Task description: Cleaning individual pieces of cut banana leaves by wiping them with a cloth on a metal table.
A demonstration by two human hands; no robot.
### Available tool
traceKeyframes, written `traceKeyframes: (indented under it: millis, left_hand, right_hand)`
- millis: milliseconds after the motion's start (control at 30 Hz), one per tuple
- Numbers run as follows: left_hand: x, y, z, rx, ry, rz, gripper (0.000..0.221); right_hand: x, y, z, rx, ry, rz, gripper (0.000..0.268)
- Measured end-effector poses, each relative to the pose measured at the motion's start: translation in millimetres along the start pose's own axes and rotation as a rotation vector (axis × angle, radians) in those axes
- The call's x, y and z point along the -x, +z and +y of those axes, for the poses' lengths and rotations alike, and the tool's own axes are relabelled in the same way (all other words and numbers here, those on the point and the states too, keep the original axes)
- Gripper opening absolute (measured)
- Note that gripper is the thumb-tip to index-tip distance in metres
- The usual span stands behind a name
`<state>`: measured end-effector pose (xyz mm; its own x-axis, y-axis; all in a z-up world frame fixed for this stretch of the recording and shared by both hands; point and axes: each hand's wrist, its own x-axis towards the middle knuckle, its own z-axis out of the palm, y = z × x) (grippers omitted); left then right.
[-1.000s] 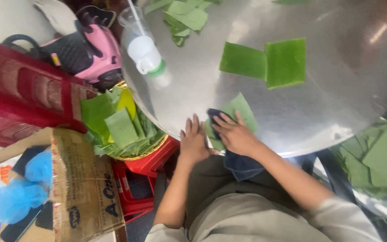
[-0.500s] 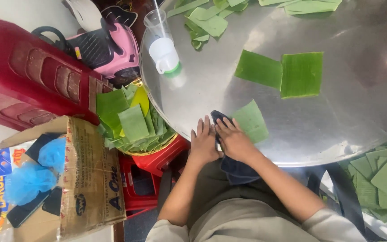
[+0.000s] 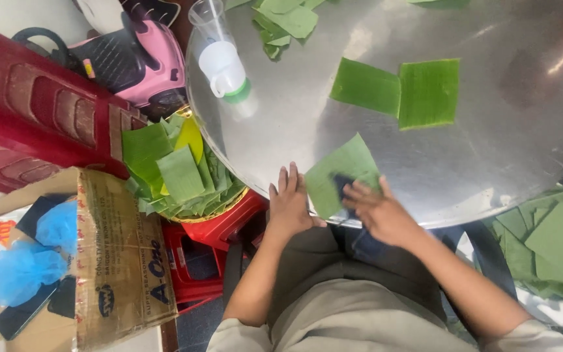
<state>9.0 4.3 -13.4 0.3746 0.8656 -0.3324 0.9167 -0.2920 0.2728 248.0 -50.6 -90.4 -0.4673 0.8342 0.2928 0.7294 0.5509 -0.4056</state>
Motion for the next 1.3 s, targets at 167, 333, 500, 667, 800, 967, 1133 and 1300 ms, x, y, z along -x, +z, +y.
traceKeyframes:
  millis: [167, 333, 500, 667, 800, 967, 1133, 1300]
  left_hand:
    - [3, -2, 4, 0.010, -0.012, 0.021, 0.126]
    - [5, -5, 9, 0.000, -0.015, 0.023, 0.125]
    - [2, -5, 9, -0.036, -0.025, -0.004, 0.127]
    - [0, -4, 8, -0.038, -0.021, 0.002, 0.126]
    - [1, -2, 5, -0.053, -0.016, 0.018, 0.128]
    - [0, -3, 3, -0.001, -0.010, 0.025, 0.129]
    - [0, 4, 2, -0.032, 0.014, 0.072, 0.129]
    - [2, 0, 5, -0.061, 0.009, 0.064, 0.129]
  right_hand:
    - [-24, 3, 45, 0.103, 0.318, -0.028, 0.042]
    - [-78, 12, 55, 0.141, 0.354, -0.004, 0.043]
    - [-94, 25, 17, 0.237, 0.119, -0.042, 0.049]
    - [-69, 43, -26, 0.057, -0.015, -0.039, 0.049]
    - [-27, 42, -39, -0.028, -0.045, 0.008, 0.041]
    - [3, 27, 8, 0.113, 0.072, -0.004, 0.048]
    - [-35, 4, 47, 0.123, 0.303, 0.034, 0.041]
    - [-96, 20, 57, 0.174, 0.278, 0.036, 0.045]
